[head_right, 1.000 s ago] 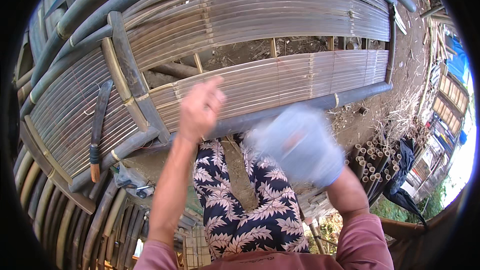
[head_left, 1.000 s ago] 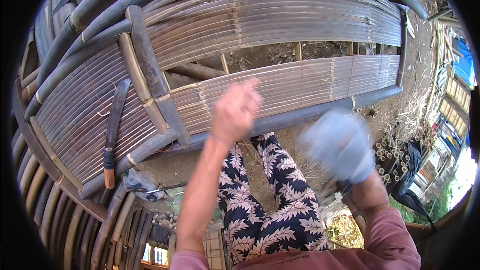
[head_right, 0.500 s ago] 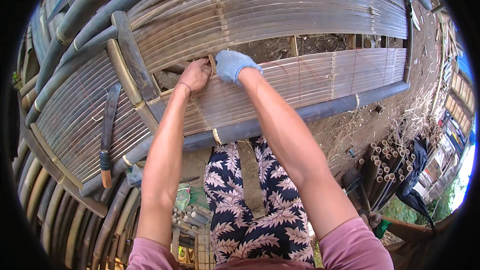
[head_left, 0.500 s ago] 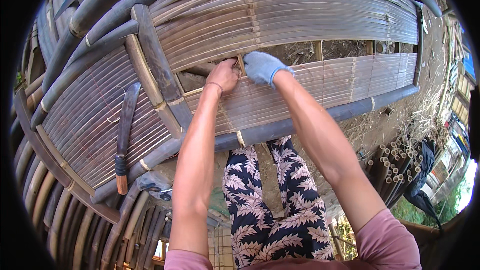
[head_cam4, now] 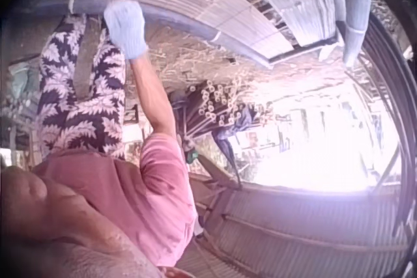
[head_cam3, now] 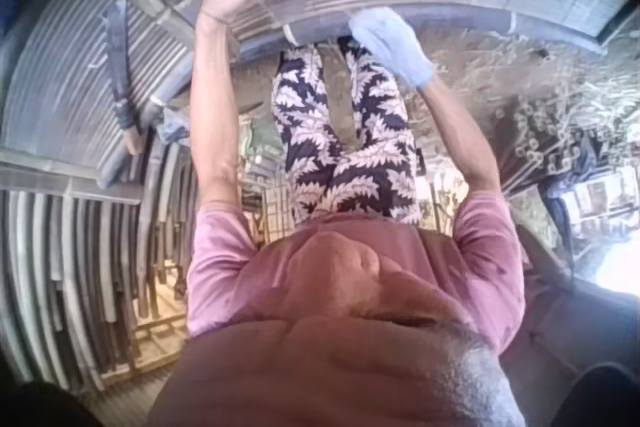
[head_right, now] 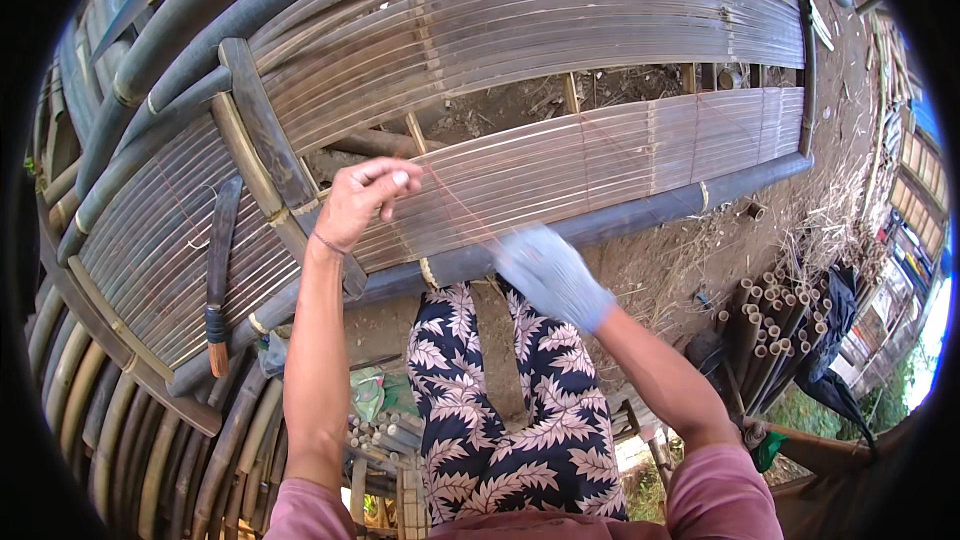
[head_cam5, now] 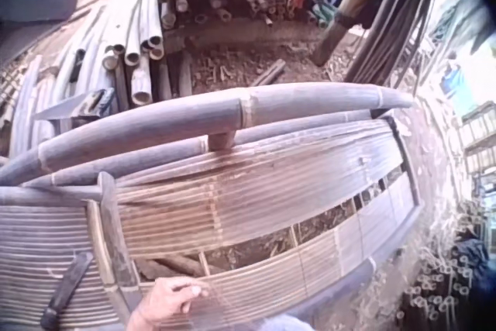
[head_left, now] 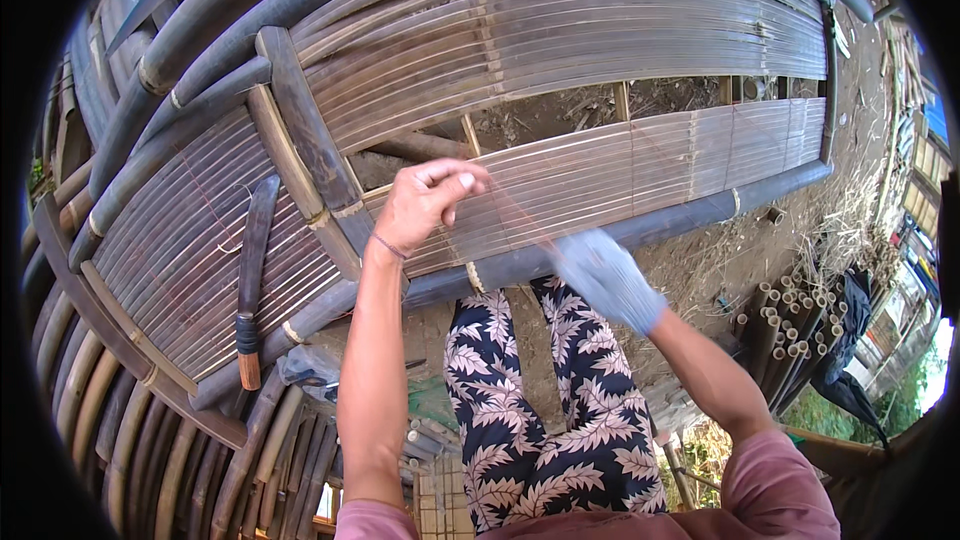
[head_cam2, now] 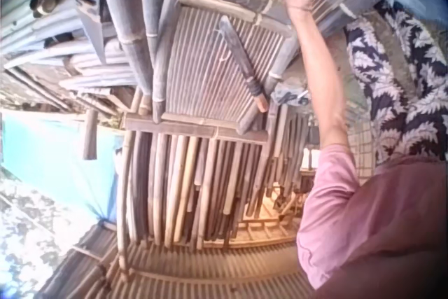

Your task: The person weaves a thin strip of bamboo through a partially constructed bamboo frame by hand, pulling it tight and tucking the ends into the structure.

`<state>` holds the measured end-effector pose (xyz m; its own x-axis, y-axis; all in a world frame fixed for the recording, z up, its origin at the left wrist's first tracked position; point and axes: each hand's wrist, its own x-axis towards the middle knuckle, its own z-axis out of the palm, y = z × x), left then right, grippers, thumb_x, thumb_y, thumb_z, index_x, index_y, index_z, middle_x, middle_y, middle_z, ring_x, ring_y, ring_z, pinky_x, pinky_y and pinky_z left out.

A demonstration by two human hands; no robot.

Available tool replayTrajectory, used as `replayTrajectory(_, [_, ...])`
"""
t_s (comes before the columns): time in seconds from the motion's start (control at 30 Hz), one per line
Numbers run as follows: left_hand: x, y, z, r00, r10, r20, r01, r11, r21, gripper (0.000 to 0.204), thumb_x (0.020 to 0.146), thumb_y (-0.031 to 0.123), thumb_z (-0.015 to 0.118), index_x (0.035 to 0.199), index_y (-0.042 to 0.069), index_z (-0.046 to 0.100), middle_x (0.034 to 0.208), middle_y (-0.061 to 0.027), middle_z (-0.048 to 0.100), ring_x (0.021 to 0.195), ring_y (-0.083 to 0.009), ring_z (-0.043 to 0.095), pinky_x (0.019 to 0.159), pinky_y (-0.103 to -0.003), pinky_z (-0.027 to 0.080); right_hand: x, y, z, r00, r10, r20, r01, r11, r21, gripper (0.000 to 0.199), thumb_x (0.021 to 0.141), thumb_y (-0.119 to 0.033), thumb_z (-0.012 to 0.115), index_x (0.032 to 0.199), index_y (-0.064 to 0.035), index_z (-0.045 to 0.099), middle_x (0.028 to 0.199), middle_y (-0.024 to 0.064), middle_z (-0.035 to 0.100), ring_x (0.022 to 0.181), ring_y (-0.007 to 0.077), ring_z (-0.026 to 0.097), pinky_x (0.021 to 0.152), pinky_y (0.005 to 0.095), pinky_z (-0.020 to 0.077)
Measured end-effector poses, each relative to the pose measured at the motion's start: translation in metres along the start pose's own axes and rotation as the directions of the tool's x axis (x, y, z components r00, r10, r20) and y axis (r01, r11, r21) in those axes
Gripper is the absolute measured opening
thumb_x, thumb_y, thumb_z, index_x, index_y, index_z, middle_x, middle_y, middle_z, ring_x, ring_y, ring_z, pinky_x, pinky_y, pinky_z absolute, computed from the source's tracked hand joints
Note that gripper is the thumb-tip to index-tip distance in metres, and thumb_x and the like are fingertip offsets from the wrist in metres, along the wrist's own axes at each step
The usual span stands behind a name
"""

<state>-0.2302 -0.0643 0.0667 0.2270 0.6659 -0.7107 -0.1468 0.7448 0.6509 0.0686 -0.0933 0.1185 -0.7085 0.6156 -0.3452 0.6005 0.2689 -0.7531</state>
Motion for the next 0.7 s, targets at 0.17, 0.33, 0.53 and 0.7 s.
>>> replayTrajectory(0.17, [0.033,-0.016,0.006,0.896,-0.09,-0.435,-0.017,0.972,-0.236,0.031,0.091,0.016,0.064,0.118,0.001,0.065,0.105,-0.0123,0.069,0.082,-0.0196,0.068,0.073,-0.031,0.056,-0.288,0.037,-0.061,0.803,0.516,0.299,-0.384,0.831,-0.402,0.022,0.092,-0.022,0.051,0.082,-0.0061,0.063,0.082,0.0134,0.063,0.085,0.0339,0.06,0.077,0.0448,0.0456])
replayTrajectory(0.33, [0.038,-0.049,0.009,0.779,0.501,-0.377,-0.031,0.631,0.775,0.027,0.092,0.022,0.058,0.11,0.006,0.068,0.106,-0.0161,0.068,0.097,-0.033,0.064,0.086,-0.039,0.05,-0.435,0.042,-0.133,0.193,0.981,0.002,-0.789,0.156,-0.595,0.03,0.091,-0.031,0.056,0.086,-0.0034,0.066,0.091,0.0195,0.067,0.086,0.0401,0.064,0.077,0.0485,0.0499])
replayTrajectory(0.53, [0.038,-0.062,0.019,0.931,0.319,-0.176,-0.004,0.494,0.869,0.028,0.097,0.032,0.052,0.103,0.011,0.07,0.1,-0.0081,0.07,0.097,-0.0283,0.06,0.093,-0.046,0.032,-0.167,0.057,-0.05,0.729,0.509,-0.457,-0.684,0.544,-0.485,0.04,0.078,-0.018,0.069,0.113,-0.0031,0.059,0.109,0.0186,0.063,0.104,0.0365,0.059,0.091,0.0447,0.047])
replayTrajectory(0.7, [0.04,-0.077,0.012,0.904,0.403,-0.145,-0.095,0.518,0.85,0.027,0.095,0.032,0.055,0.103,0.011,0.07,0.097,-0.0077,0.07,0.095,-0.0276,0.06,0.093,-0.046,0.032,0.075,0.003,0.027,0.867,0.163,-0.471,-0.348,0.875,-0.337,0.051,0.079,-0.04,0.072,0.115,-0.0062,0.056,0.102,0.0112,0.061,0.098,0.0315,0.058,0.086,0.0447,0.0451])
